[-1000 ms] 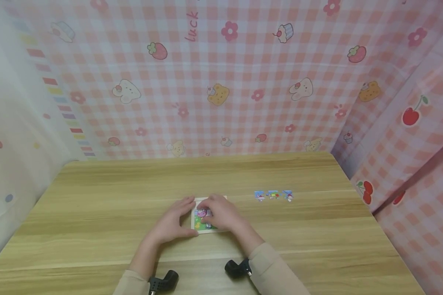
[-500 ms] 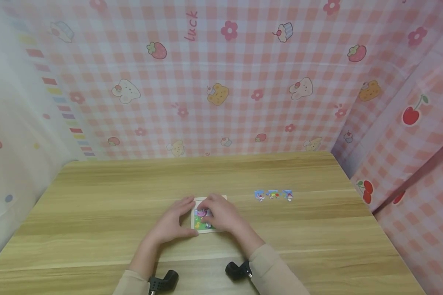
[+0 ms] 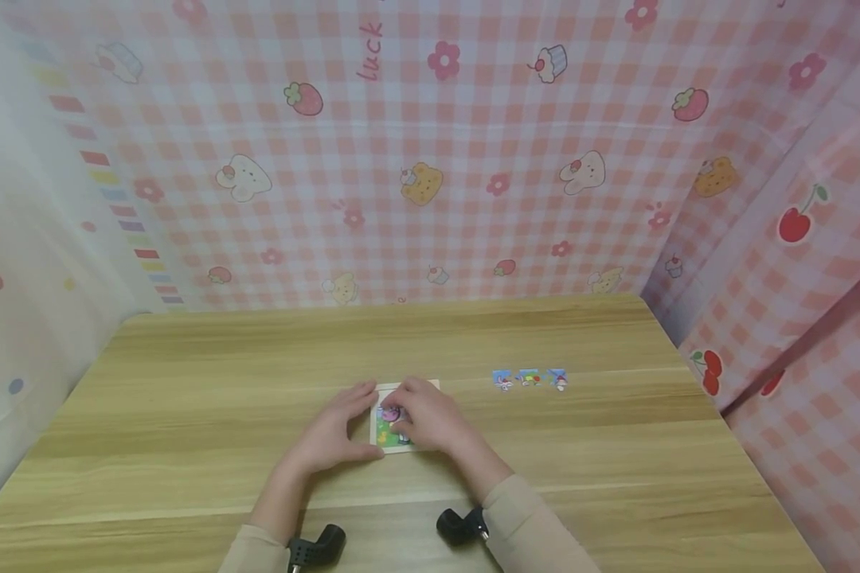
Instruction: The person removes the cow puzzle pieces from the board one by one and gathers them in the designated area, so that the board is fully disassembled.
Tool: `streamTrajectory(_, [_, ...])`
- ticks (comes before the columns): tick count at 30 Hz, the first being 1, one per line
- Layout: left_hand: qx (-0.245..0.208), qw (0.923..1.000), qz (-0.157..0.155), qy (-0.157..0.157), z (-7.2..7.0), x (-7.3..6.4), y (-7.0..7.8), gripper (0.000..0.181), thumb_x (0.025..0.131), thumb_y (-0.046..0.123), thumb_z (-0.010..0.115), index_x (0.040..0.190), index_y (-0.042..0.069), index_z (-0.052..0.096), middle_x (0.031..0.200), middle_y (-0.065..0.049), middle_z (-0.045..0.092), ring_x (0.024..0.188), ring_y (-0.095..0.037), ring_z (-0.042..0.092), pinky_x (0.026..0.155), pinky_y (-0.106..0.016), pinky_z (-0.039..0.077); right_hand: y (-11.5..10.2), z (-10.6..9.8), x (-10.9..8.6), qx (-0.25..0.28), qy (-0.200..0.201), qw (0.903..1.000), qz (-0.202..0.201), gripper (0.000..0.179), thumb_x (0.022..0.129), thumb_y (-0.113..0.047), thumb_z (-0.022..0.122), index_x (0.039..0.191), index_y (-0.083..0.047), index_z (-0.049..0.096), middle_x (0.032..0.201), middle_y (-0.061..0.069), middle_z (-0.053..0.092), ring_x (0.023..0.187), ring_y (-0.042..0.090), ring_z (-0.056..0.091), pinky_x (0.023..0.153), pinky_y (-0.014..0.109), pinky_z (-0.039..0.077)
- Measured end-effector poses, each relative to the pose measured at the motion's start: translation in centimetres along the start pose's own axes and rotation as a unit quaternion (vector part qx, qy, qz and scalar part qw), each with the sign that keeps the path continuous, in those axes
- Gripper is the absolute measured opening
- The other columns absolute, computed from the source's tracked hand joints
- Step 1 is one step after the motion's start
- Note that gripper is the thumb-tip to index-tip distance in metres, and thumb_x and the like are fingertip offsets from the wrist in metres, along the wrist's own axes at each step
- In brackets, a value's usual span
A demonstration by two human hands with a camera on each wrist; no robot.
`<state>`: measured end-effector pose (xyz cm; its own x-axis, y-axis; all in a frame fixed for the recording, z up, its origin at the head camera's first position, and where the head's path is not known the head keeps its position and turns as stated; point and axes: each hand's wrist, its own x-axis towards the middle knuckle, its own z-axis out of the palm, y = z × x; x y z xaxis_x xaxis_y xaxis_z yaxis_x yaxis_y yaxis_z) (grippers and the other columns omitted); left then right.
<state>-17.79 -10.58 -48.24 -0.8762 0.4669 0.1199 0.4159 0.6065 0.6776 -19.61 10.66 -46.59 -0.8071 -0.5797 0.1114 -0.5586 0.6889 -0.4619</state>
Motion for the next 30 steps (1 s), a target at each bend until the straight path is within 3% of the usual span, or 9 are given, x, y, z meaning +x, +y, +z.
streamTrajectory(19, [0.006,1.0,0.007,0.002,0.12,0.11,-0.32,0.088,0.072,0.033,0.088,0.142,-0.005,0.049,0.155,-0.015,0.038,0.146,-0.031,0.027,0.12,-0.046,0.017,-0.04,-0.06,-0.14,0.005,0.003,1.0,-0.006,0.029,0.09,-0.016,0.075,0.118,-0.013,0.068,0.116,0.004,0.058,0.101,0.018,0.056,0.088,0.04,0.051])
streamTrajectory(30, [0.006,0.9999,0.009,0.001,0.09,0.08,-0.18,0.087,0.072,0.032,0.088,0.141,-0.005,0.05,0.154,-0.016,0.038,0.146,-0.031,0.028,0.12,-0.045,0.016,0.31,0.27,-0.16,0.014,0.008,0.9999,0.001,0.029,0.089,-0.017,0.076,0.116,-0.014,0.067,0.111,0.001,0.057,0.092,0.013,0.053,0.08,0.033,0.049])
